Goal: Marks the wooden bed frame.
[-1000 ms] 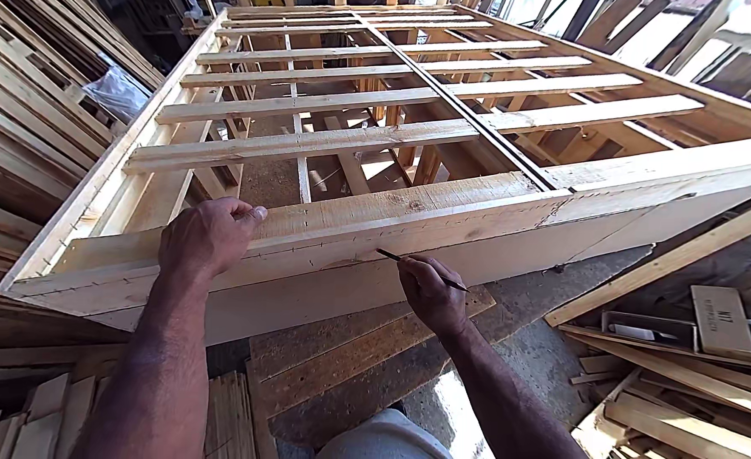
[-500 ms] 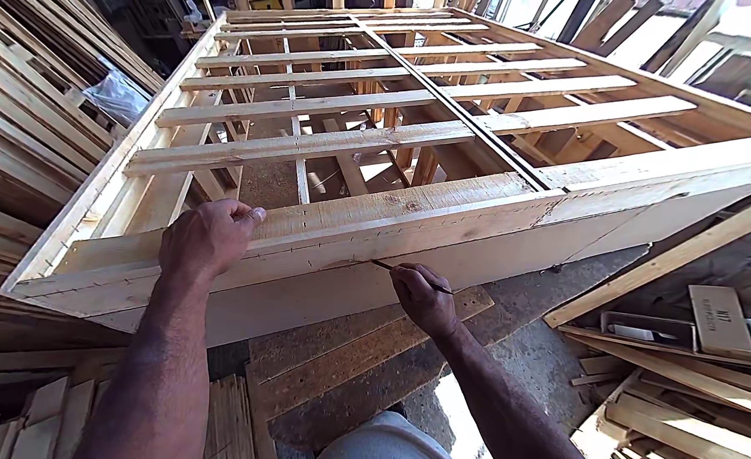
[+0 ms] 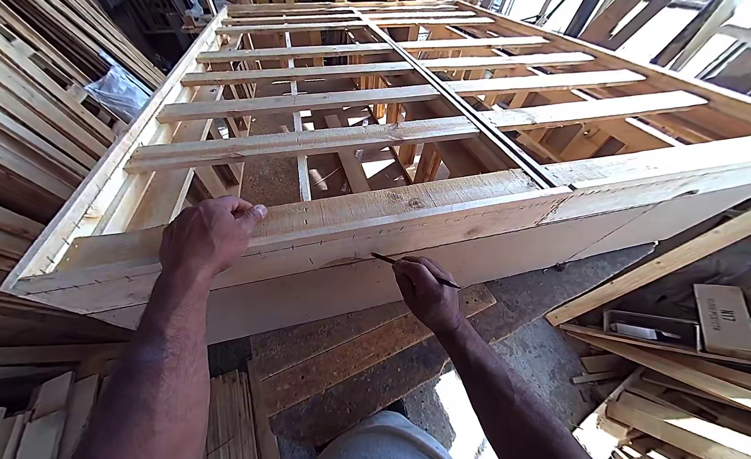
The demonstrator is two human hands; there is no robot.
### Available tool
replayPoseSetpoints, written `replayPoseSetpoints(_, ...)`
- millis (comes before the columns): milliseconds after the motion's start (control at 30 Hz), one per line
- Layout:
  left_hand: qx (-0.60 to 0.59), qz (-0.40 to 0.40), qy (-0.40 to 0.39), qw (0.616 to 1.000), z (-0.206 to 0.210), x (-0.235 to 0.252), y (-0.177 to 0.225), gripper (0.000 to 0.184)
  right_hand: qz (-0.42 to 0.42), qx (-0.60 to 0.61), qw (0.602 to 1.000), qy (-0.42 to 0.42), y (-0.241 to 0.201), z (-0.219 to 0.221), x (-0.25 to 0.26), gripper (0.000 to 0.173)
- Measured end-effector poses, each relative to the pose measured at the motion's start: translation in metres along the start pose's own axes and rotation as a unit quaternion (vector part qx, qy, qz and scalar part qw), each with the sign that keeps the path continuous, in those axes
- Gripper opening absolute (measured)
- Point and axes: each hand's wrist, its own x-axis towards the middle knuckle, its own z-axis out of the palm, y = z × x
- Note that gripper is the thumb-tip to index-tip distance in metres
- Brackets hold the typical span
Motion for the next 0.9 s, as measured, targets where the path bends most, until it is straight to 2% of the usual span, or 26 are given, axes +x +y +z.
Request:
replayPoseSetpoints(300,0.001,-0.003,-0.003,1.0,0.0,-0.001,0.0,0.046,0.022,-0.003,0.999,0.027,-0.003,-0.006,0.006,0.006)
replayPoseSetpoints(433,0.001,-0.001,-0.001,1.0,0.001,-0.001,-0.001,0.045,0.012,0.002,1.0,-0.009,-0.002,-0.001,-0.001,0.006)
replayPoseSetpoints(567,-0.002,0.005,-0.007,1.0,0.001,0.0,-0.003,0.046,0.03,0.006,0.999,0.012,-0.003,-0.001,0.0,0.005)
replayPoseSetpoints(900,0.0,0.0,-0.007,1.0,0.001,0.001,-0.002,0.046,0.025,0.013,1.0,0.003,-0.001,0.002,-0.001,0.004)
